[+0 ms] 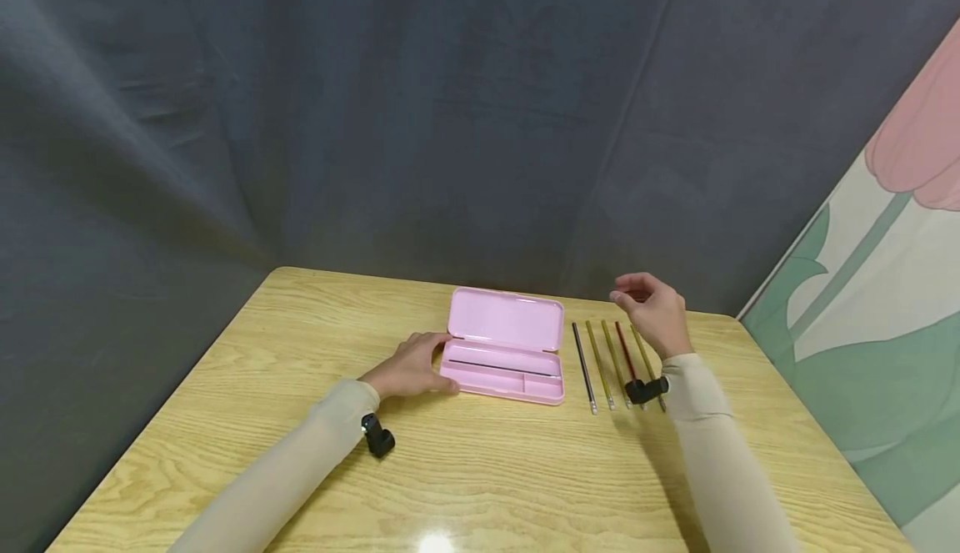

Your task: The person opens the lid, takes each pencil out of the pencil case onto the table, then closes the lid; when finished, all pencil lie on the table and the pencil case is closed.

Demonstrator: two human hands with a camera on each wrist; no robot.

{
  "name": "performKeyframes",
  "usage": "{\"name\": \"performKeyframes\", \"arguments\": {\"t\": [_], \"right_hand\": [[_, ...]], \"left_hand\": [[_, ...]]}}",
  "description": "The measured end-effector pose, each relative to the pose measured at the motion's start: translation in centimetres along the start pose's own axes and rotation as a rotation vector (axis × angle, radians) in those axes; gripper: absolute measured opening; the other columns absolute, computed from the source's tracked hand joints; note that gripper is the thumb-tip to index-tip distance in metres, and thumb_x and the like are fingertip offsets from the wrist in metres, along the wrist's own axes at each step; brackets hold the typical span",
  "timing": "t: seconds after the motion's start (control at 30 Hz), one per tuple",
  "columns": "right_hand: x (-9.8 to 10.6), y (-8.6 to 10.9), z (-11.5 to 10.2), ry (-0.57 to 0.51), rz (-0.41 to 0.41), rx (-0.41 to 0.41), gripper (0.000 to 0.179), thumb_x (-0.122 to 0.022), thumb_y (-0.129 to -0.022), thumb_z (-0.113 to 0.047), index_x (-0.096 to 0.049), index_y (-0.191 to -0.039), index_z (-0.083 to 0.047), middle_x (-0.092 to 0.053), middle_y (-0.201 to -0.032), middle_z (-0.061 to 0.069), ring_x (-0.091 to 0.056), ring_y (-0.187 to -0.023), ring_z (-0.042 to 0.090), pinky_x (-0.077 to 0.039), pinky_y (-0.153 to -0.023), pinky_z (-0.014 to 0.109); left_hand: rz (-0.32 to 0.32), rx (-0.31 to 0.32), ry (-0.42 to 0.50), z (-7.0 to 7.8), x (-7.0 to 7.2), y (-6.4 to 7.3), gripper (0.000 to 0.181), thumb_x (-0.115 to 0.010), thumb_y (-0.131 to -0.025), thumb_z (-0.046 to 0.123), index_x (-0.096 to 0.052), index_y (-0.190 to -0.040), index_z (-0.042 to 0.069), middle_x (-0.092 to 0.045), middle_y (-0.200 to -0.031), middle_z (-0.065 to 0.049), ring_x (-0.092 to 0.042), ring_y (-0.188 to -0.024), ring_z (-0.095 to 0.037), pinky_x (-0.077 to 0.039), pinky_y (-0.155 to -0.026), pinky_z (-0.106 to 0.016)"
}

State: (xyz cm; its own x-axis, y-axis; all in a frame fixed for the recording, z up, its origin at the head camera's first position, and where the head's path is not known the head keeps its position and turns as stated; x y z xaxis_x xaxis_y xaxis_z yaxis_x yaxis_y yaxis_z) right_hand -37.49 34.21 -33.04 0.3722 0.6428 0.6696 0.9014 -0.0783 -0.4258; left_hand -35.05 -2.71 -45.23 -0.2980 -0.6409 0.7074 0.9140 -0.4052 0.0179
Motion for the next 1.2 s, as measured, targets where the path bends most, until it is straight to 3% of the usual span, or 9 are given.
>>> {"name": "performKeyframes", "arguments": {"t": [0.3, 0.73, 0.97, 1.2], "right_hand": [[-2.8, 0.3, -4.3, -0.079, -0.069, 0.071, 0.021, -0.071, -0.095, -0.021, -0.071, -0.112, -0.009, -0.074, -0.105, 0.010, -0.068, -0.091, 0.020, -0.049, -0.073, 0.011], [-8.5, 2.2, -9.8, -0.155, -0.254, 0.160, 0.019, -0.073, -0.093, -0.015, -0.072, -0.111, -0.008, -0.075, -0.099, 0.007, -0.071, -0.087, 0.021, -0.058, -0.076, 0.029], [-13.1, 3.8, -10.9, -0.115, -0.416, 0.216, 0.020, -0.074, -0.090, -0.012, -0.073, -0.109, -0.006, -0.075, -0.098, 0.004, -0.071, -0.087, 0.015, -0.060, -0.079, 0.032], [-17.2, 5.5, -10.8, -0.014, -0.561, 0.301, 0.013, -0.075, -0.088, -0.008, -0.074, -0.101, -0.010, -0.074, -0.090, 0.000, -0.067, -0.082, 0.007, -0.057, -0.076, 0.026]], "left_hand": [[0.003, -0.002, -0.010, 0.0, 0.0, -0.1, 0.086, -0.087, -0.077, 0.038, -0.047, -0.150, 0.014, -0.052, -0.151, -0.008, -0.043, -0.139, -0.030, -0.036, -0.117, -0.052], [-0.006, -0.012, 0.002, 0.3, -0.4, -0.3, 0.089, -0.086, -0.077, 0.038, -0.046, -0.151, 0.009, -0.051, -0.152, -0.011, -0.042, -0.140, -0.032, -0.035, -0.117, -0.053], [-0.003, 0.010, 0.001, 0.4, -0.4, -0.2, 0.091, -0.087, -0.077, 0.039, -0.045, -0.151, 0.009, -0.050, -0.153, -0.011, -0.041, -0.141, -0.032, -0.035, -0.118, -0.053], [0.005, 0.005, -0.003, 0.6, -0.3, -0.3, 0.089, -0.087, -0.075, 0.037, -0.047, -0.149, 0.008, -0.052, -0.150, -0.012, -0.043, -0.140, -0.032, -0.036, -0.117, -0.053]]}}
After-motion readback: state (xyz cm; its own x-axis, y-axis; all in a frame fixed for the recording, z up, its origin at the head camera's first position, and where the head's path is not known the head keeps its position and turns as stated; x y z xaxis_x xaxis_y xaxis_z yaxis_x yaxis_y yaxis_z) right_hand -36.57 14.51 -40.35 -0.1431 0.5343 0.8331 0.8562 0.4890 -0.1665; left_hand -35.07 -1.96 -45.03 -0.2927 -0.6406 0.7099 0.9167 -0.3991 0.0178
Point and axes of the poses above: each hand's wrist, its own y-axis away from the middle knuckle, its own x-axis out of the back of the hand, z = x × y, the point moved 9 cm from there along -y, towards the middle knuckle
